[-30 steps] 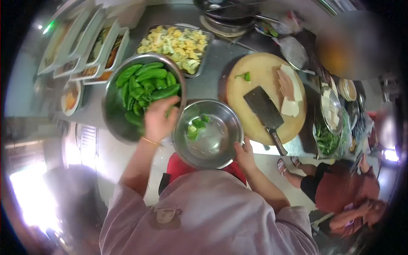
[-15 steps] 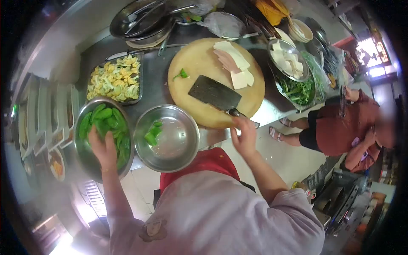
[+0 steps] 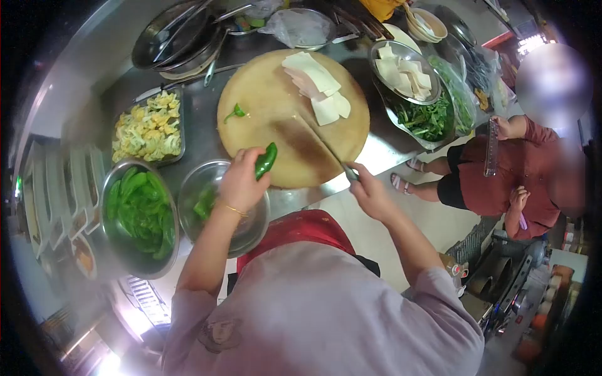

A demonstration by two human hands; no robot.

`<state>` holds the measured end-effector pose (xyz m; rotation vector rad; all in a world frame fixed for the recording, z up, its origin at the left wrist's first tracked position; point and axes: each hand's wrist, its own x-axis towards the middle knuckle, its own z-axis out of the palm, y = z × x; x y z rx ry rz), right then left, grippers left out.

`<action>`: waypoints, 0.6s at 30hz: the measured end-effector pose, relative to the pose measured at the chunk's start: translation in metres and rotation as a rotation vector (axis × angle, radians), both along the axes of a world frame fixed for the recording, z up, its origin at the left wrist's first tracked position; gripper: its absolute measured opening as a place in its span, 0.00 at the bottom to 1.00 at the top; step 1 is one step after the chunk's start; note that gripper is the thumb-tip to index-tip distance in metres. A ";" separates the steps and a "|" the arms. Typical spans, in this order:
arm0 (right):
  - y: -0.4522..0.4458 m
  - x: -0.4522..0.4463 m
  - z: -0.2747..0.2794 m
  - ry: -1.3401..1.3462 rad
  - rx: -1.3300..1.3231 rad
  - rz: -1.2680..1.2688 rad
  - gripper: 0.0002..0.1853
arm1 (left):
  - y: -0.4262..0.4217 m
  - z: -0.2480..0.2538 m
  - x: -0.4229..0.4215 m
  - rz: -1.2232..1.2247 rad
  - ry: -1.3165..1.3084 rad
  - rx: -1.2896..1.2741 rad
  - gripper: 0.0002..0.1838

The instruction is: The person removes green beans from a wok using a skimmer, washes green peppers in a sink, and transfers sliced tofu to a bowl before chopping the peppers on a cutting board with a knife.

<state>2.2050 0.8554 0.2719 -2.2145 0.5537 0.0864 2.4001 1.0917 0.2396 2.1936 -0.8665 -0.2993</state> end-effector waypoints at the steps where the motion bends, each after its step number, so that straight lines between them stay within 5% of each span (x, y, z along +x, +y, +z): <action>1: 0.000 -0.009 0.024 0.075 0.102 -0.074 0.21 | -0.017 -0.002 -0.004 -0.030 -0.100 0.025 0.22; 3: 0.003 -0.031 0.058 0.234 0.314 -0.238 0.21 | -0.049 -0.013 -0.014 -0.055 -0.109 0.050 0.19; 9: -0.003 -0.055 0.055 0.067 -0.239 0.082 0.17 | -0.079 -0.029 -0.021 -0.084 -0.335 0.101 0.16; 18: 0.000 -0.026 0.061 0.166 -0.253 0.170 0.21 | -0.082 -0.030 -0.013 -0.153 -0.283 0.142 0.20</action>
